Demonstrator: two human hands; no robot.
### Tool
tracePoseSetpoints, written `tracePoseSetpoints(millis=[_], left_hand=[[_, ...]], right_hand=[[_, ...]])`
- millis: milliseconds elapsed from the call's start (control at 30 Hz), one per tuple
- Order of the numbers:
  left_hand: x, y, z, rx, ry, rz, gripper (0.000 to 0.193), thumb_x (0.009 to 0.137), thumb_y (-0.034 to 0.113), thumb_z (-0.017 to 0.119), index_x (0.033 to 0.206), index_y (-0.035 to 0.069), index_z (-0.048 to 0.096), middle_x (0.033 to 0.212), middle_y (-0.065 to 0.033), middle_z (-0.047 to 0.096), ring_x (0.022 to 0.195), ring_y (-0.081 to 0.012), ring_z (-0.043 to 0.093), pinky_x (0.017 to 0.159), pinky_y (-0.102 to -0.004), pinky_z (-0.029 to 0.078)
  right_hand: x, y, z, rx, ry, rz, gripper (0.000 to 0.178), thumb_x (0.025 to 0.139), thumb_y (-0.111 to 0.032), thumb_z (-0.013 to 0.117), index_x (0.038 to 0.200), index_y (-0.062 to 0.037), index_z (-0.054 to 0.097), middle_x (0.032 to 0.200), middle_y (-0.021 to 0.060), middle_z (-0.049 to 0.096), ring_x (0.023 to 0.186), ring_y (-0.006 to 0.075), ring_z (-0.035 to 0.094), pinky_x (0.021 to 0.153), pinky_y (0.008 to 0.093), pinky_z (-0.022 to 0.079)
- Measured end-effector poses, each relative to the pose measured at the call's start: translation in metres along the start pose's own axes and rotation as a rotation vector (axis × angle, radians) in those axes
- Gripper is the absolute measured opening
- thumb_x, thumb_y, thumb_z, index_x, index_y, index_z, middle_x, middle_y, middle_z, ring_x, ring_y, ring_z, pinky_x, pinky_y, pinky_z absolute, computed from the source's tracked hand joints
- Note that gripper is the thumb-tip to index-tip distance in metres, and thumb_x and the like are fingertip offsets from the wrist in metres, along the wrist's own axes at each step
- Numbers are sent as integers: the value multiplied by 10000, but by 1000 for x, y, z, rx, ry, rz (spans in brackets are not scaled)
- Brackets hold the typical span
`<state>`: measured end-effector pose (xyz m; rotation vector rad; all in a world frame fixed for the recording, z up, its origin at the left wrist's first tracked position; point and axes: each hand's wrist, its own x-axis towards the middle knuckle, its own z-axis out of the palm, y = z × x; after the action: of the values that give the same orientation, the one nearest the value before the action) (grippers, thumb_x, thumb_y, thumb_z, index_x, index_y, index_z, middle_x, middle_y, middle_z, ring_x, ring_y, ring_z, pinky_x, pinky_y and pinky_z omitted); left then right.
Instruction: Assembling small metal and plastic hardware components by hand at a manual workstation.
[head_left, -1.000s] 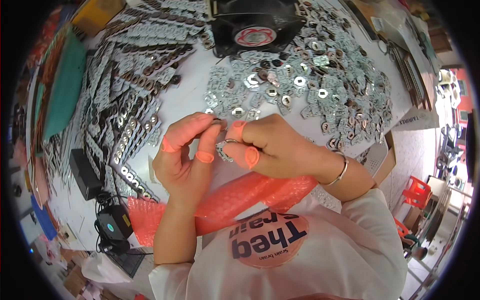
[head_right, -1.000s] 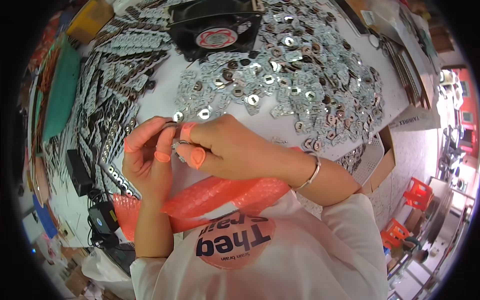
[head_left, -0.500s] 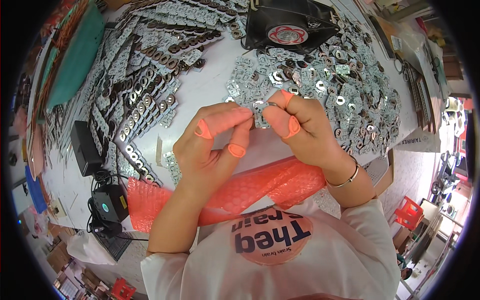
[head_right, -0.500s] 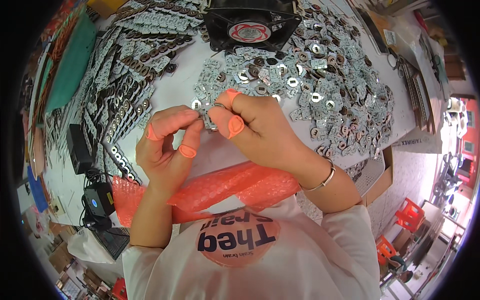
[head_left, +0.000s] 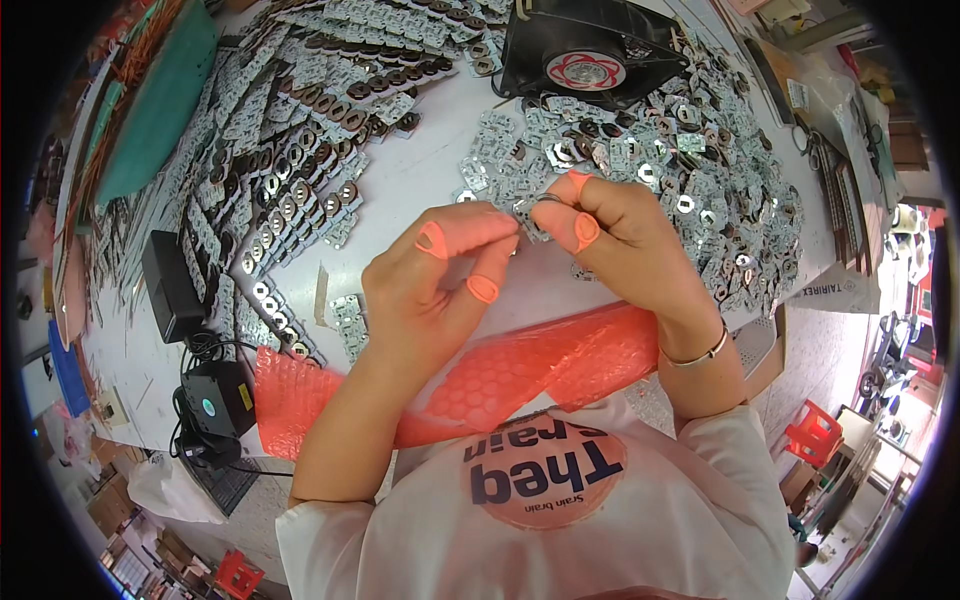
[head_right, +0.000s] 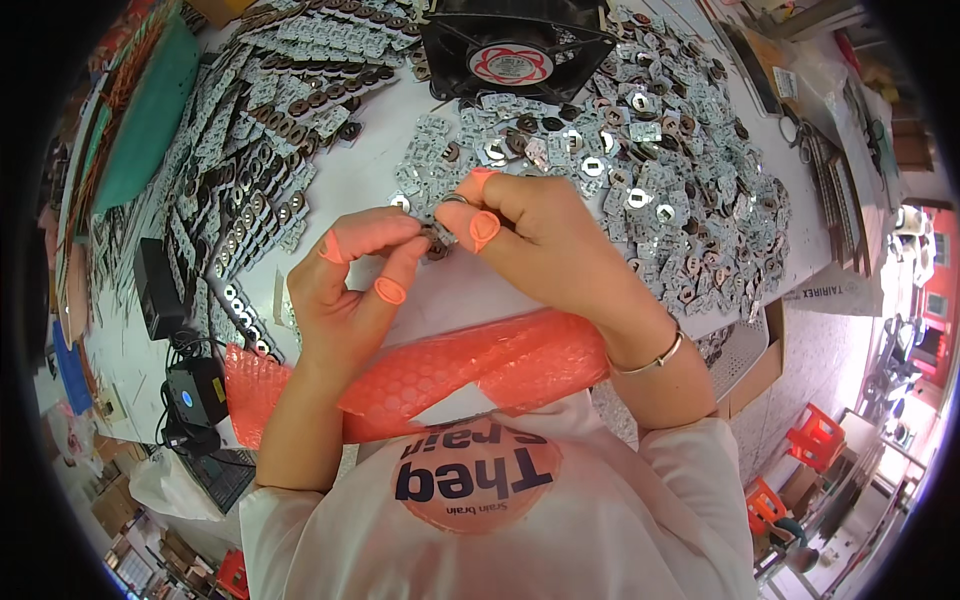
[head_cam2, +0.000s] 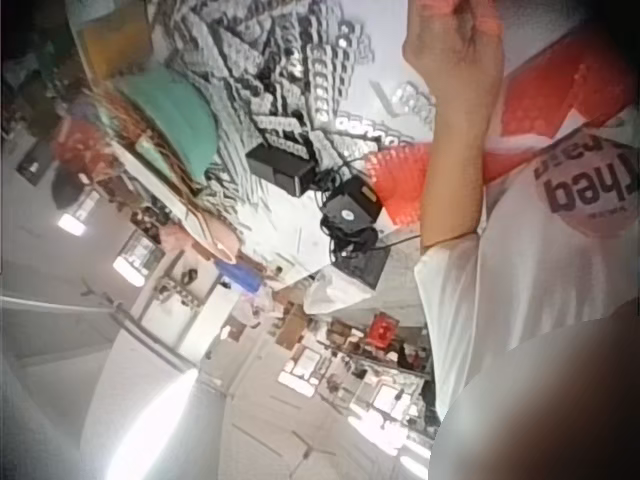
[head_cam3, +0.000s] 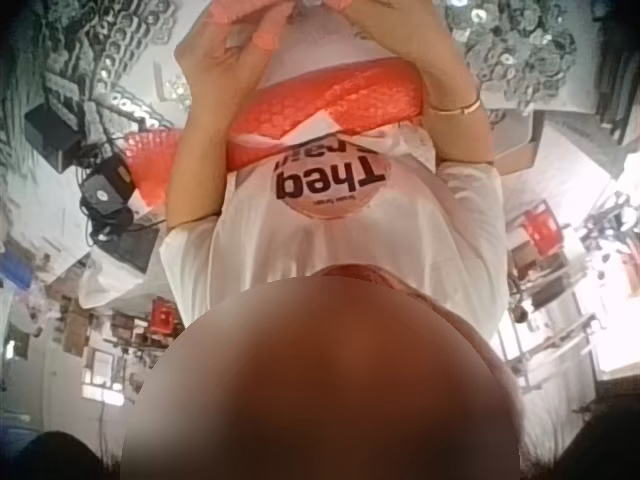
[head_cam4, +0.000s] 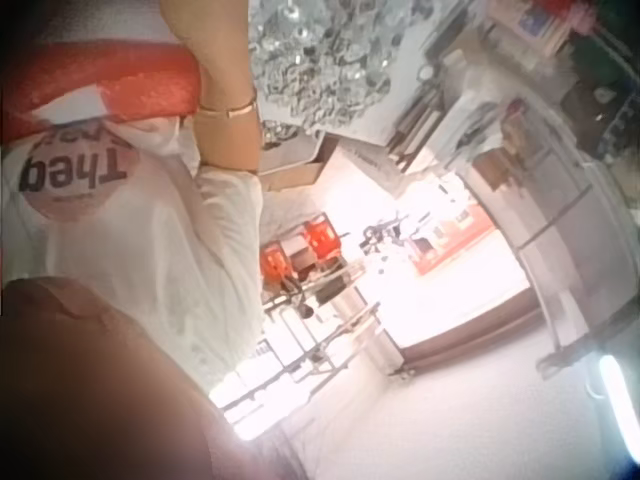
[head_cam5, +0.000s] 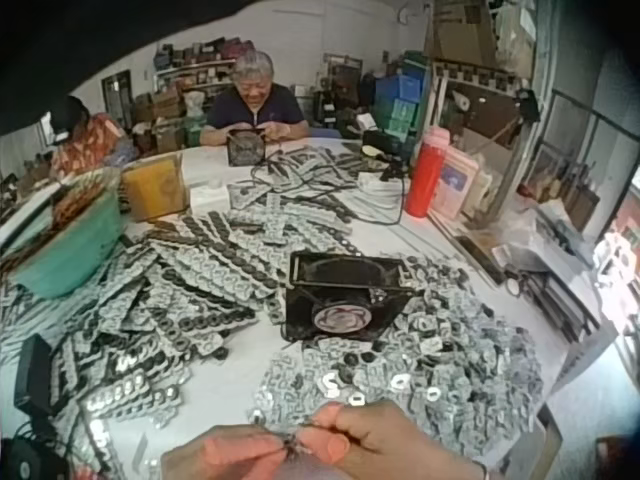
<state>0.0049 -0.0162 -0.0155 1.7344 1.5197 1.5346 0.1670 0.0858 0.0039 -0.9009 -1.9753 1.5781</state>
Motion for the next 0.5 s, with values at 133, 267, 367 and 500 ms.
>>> tracePoseSetpoints(millis=[133, 267, 367, 500], left_hand=[[-1, -4, 0, -155, 48, -130, 186, 819, -70, 615, 996, -20, 591, 991, -108, 620, 856, -160, 626, 747, -285, 533], [-1, -2, -2, -360, 17, -271, 213, 838, -78, 588, 1045, -27, 581, 1040, -102, 583, 867, -167, 631, 776, -294, 552], [0, 2, 3, -495, 79, -336, 208, 831, -56, 603, 1034, -19, 619, 975, -94, 606, 822, -155, 640, 710, -250, 531], [-1, 2, 1, -527, 41, -345, 209, 834, -57, 600, 1040, -23, 614, 988, -102, 601, 828, -157, 639, 720, -253, 537]], right_hand=[[4, 2, -12, -404, 10, -179, 157, 859, -119, 627, 799, 26, 626, 574, 49, 513, 494, 95, 433, 468, 246, 363], [2, -2, -16, -334, 8, -221, 143, 842, -122, 654, 840, 20, 666, 564, 53, 543, 489, 92, 448, 468, 237, 373], [-2, -2, -14, -230, -105, -139, 144, 828, -134, 673, 868, 3, 692, 561, 26, 557, 484, 67, 463, 454, 215, 362], [-1, -7, -13, -205, -101, -75, 153, 823, -141, 680, 908, -18, 711, 558, 7, 563, 484, 51, 476, 447, 196, 354]])
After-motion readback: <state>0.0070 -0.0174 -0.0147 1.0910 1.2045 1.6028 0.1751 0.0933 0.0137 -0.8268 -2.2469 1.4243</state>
